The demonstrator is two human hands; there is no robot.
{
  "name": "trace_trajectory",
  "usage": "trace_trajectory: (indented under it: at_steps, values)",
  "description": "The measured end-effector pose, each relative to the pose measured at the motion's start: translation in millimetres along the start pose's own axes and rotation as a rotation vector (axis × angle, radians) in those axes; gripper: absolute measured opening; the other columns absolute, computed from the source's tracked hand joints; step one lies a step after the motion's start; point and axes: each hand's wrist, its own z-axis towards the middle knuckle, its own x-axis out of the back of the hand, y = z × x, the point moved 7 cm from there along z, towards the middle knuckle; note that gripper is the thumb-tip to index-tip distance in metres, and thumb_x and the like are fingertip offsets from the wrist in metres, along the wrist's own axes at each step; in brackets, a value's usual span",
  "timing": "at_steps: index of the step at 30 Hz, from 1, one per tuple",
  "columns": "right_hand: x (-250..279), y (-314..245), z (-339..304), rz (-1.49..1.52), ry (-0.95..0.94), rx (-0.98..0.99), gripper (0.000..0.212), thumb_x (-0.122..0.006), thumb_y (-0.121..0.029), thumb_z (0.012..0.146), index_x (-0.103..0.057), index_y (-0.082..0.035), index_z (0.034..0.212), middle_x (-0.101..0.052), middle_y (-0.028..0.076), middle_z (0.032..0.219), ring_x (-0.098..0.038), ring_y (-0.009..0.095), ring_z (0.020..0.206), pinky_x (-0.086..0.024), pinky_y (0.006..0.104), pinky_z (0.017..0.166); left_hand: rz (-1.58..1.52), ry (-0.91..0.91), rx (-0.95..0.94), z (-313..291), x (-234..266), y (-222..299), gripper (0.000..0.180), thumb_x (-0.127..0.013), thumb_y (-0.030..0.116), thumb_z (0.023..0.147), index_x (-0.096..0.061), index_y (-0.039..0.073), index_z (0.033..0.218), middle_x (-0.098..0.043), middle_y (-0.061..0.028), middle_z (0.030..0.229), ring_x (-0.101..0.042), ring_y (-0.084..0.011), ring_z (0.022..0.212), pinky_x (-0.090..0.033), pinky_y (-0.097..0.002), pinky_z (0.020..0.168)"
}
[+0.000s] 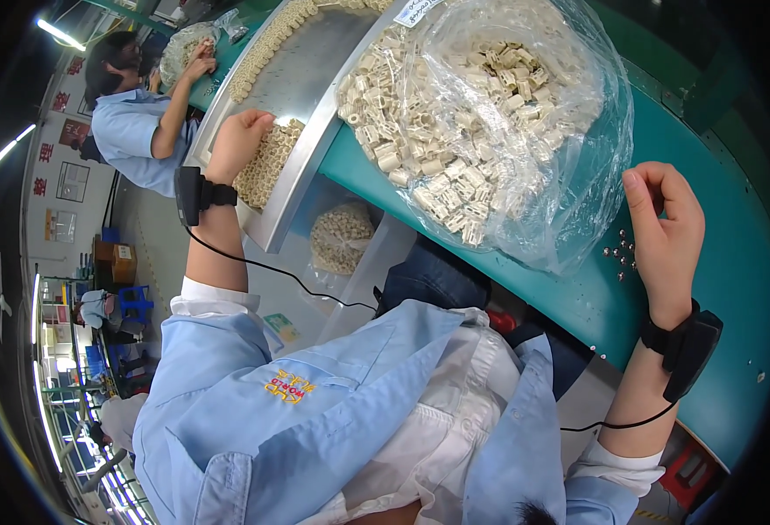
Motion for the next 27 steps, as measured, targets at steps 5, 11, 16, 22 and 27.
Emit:
trace_trajectory:
  at_steps: [5, 11, 16, 22, 27]
  values:
    - [5, 4, 5, -0.002, 0.031, 0.007, 0.014, -0.058, -0.015, 0.087, -0.057, -0.001, 0.085, -0.051, -0.004, 0.074, -0.042, 0.003, 0.067, -0.034, 0.0169, 0.059, -0.064, 0.132, -0.112, -12, 14, 31, 0.021, -0.06, 0.019, 0.083, -0.064, 0.002, 0.093, -0.065, -0.0129, 0.079, -0.062, -0.0207, 0.072, -0.046, -0.029, 0.065]
    - [29, 24, 13, -0.013, 0.199, -0.055, 0.019, -0.061, -0.02, 0.085, -0.058, -0.001, 0.084, -0.051, -0.004, 0.068, -0.042, 0.003, 0.064, -0.034, 0.0177, 0.056, -0.424, 0.145, -0.464, -61, 8, 180, 0.017, -0.06, 0.016, 0.083, -0.063, 0.002, 0.093, -0.064, -0.0079, 0.083, -0.059, -0.0156, 0.074, -0.045, -0.0247, 0.067]
    - [31, 40, 12, -0.022, 0.201, -0.149, 0.022, -0.061, -0.023, 0.085, -0.059, -0.001, 0.085, -0.051, -0.005, 0.069, -0.042, 0.002, 0.064, -0.034, 0.0172, 0.057, -0.403, -0.085, -0.788, -59, -60, 282, 0.018, -0.061, 0.016, 0.081, -0.063, 0.005, 0.097, -0.062, -0.0088, 0.082, -0.058, -0.0165, 0.073, -0.045, -0.0254, 0.067]
    - [33, 43, 13, -0.014, 0.19, -0.192, 0.024, -0.06, -0.026, 0.086, -0.06, -0.002, 0.086, -0.052, -0.006, 0.072, -0.041, 0.001, 0.066, -0.033, 0.0165, 0.058, -0.04, 0.012, -0.821, -17, -116, 310, 0.024, -0.06, 0.021, 0.08, -0.062, 0.005, 0.098, -0.062, -0.0142, 0.091, -0.059, -0.0314, 0.087, -0.046, -0.0389, 0.076]
    - [31, 45, 14, -0.013, 0.177, -0.203, 0.023, -0.06, -0.025, 0.086, -0.06, -0.002, 0.086, -0.052, -0.006, 0.072, -0.042, 0.002, 0.066, -0.033, 0.0167, 0.058, -0.071, -0.039, -0.826, -11, -125, 308, 0.028, -0.062, 0.021, 0.078, -0.061, 0.006, 0.102, -0.061, -0.0155, 0.092, -0.059, -0.0315, 0.087, -0.046, -0.039, 0.077]
